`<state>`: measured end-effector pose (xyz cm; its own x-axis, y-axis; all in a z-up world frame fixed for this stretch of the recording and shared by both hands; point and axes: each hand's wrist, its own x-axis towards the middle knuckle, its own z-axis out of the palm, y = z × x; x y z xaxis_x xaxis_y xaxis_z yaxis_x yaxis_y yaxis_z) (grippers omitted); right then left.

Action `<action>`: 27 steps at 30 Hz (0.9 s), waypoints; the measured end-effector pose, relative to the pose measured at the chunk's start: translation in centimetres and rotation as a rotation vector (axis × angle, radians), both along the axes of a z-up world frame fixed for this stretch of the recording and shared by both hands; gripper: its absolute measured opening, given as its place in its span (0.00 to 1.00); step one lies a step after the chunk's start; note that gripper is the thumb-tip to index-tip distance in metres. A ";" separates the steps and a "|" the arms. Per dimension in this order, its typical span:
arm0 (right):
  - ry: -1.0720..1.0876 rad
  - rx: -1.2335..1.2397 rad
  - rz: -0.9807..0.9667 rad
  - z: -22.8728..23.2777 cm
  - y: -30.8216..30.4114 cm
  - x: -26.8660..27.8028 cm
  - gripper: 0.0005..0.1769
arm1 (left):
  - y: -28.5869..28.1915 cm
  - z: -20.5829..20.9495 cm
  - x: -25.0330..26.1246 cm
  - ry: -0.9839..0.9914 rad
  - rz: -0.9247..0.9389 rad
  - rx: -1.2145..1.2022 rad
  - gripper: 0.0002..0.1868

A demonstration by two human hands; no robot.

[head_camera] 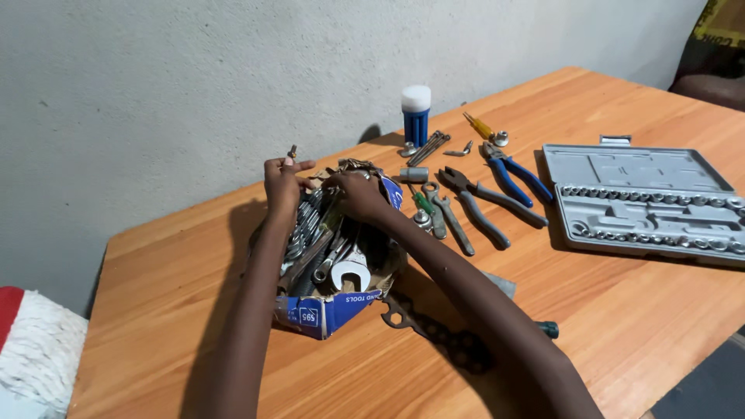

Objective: The person sorts a pile of hand tools on a wooden table, picking up wrenches, pliers, screwdrivers, and sockets, then placing them into a cardboard box. The person repeatedly moves tools between the table and the box throughout the clip.

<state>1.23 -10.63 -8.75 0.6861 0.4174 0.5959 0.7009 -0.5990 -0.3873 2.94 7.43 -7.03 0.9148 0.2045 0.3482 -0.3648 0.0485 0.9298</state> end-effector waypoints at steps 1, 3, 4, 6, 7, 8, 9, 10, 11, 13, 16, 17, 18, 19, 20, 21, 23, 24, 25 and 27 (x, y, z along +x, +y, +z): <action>0.039 0.015 0.009 -0.1 0.0 -0.1 0.19 | 0.0 -0.2 -0.1 -0.014 -0.005 0.003 0.09; 0.079 0.034 0.010 -0.4 0.0 -0.2 0.18 | 0.0 -0.5 -0.2 -0.038 0.000 0.039 0.08; 0.079 0.038 0.003 -0.4 -0.1 -0.1 0.18 | -0.1 -0.5 -0.1 -0.049 0.009 0.072 0.08; 0.081 0.048 -0.011 -0.4 -0.1 -0.2 0.18 | -0.2 -0.6 -0.1 -0.073 0.028 0.128 0.07; 0.080 0.053 -0.017 -0.3 -0.1 -0.3 0.18 | -0.2 -0.5 0.0 -0.090 0.038 0.151 0.06; 0.078 0.058 -0.023 -0.2 0.0 -0.3 0.17 | -0.2 -0.4 0.0 -0.108 0.048 0.173 0.05; 0.085 0.067 -0.011 0.0 0.0 -0.4 0.17 | -0.2 -0.3 0.0 -0.117 0.053 0.169 0.05; 0.093 0.075 0.000 0.1 0.0 -0.3 0.17 | -0.2 -0.3 0.1 -0.126 0.057 0.164 0.05; 0.109 0.092 0.006 -0.2 -0.2 -0.4 0.17 | -0.3 -0.6 0.1 -0.128 0.055 0.168 0.05; 0.157 0.121 0.001 -0.6 -0.6 -0.2 0.18 | -0.3 -1.0 0.3 -0.175 0.051 0.174 0.06; 0.213 0.166 0.048 -0.4 -1.4 0.7 0.23 | -0.2 -1.1 0.2 -0.198 0.036 0.166 0.06; 0.225 0.180 0.071 -0.2 -1.8 1.0 0.25 | -0.2 -1.0 0.1 -0.201 0.027 0.159 0.06; 0.302 0.182 0.057 -0.2 -2.1 1.3 0.28 | -0.2 -0.9 -0.1 -0.208 0.021 0.165 0.05; 0.376 0.184 0.042 -0.2 -2.5 1.6 0.30 | -0.3 -0.7 -0.3 -0.217 0.014 0.170 0.05; 0.450 0.185 0.027 -0.2 -2.7 1.9 0.32 | -0.4 -0.6 -0.5 -0.227 0.007 0.175 0.05; 0.359 0.135 0.072 -0.4 -2.6 2.2 0.33 | -0.4 -0.4 -0.7 -0.216 0.007 0.179 0.05; 0.181 0.038 0.159 -1.3 -2.2 2.7 0.36 | -0.4 -0.2 -1.2 -0.190 0.005 0.190 0.05; 0.100 0.014 0.188 -1.7 -2.1 3.1 0.35 | -0.5 -0.1 -1.4 -0.187 0.005 0.196 0.05; 0.019 -0.012 0.217 -2.0 -2.0 3.5 0.34 | -0.5 0.0 -1.5 -0.184 0.005 0.201 0.05; 0.031 -0.004 0.226 -2.5 -1.9 4.1 0.33 | -0.6 0.2 -1.6 -0.183 0.004 0.214 0.05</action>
